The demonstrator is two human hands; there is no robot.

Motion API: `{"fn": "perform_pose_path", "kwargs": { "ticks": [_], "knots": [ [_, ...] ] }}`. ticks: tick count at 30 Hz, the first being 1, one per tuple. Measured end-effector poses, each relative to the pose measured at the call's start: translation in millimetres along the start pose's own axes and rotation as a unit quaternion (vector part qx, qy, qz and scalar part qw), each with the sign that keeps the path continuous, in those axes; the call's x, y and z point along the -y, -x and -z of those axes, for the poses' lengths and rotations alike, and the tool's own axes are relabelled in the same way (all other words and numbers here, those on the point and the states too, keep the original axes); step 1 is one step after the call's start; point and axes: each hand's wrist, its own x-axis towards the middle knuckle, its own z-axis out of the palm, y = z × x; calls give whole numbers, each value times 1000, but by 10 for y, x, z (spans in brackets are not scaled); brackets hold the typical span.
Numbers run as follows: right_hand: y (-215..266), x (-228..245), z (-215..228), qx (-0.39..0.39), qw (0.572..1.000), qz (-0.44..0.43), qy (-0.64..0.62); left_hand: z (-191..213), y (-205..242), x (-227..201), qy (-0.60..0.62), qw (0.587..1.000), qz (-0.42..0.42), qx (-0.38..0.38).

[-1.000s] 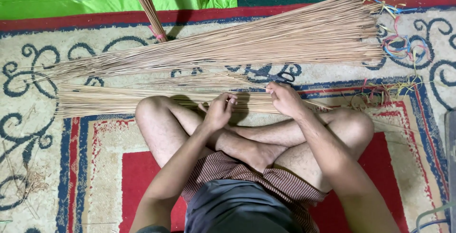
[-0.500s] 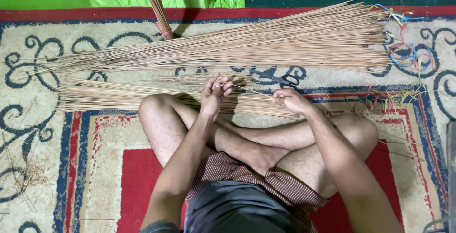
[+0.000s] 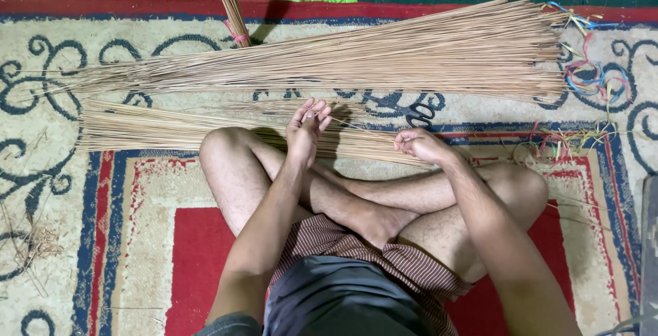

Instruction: The person sorts, aligns, and bundles thin bamboo sticks while sitting on the floor.

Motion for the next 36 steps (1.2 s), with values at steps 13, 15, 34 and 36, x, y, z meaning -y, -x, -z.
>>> {"fn": "perform_pose_path", "kwargs": {
  "ticks": [13,15,34,36],
  "knots": [
    [-157,-278,0,26,999,11,41,25,2,21,-37,998,1,-54],
    [-112,-205,-40,23,998,7,57,9,10,0,-35,996,-6,-82],
    [-361,-567,39,49,996,-55,-51,53,-1,32,-13,997,-33,-67],
    [-385,-547,20,64,992,-84,-73,51,2,2,-11,997,-39,-71]
  ]
}}
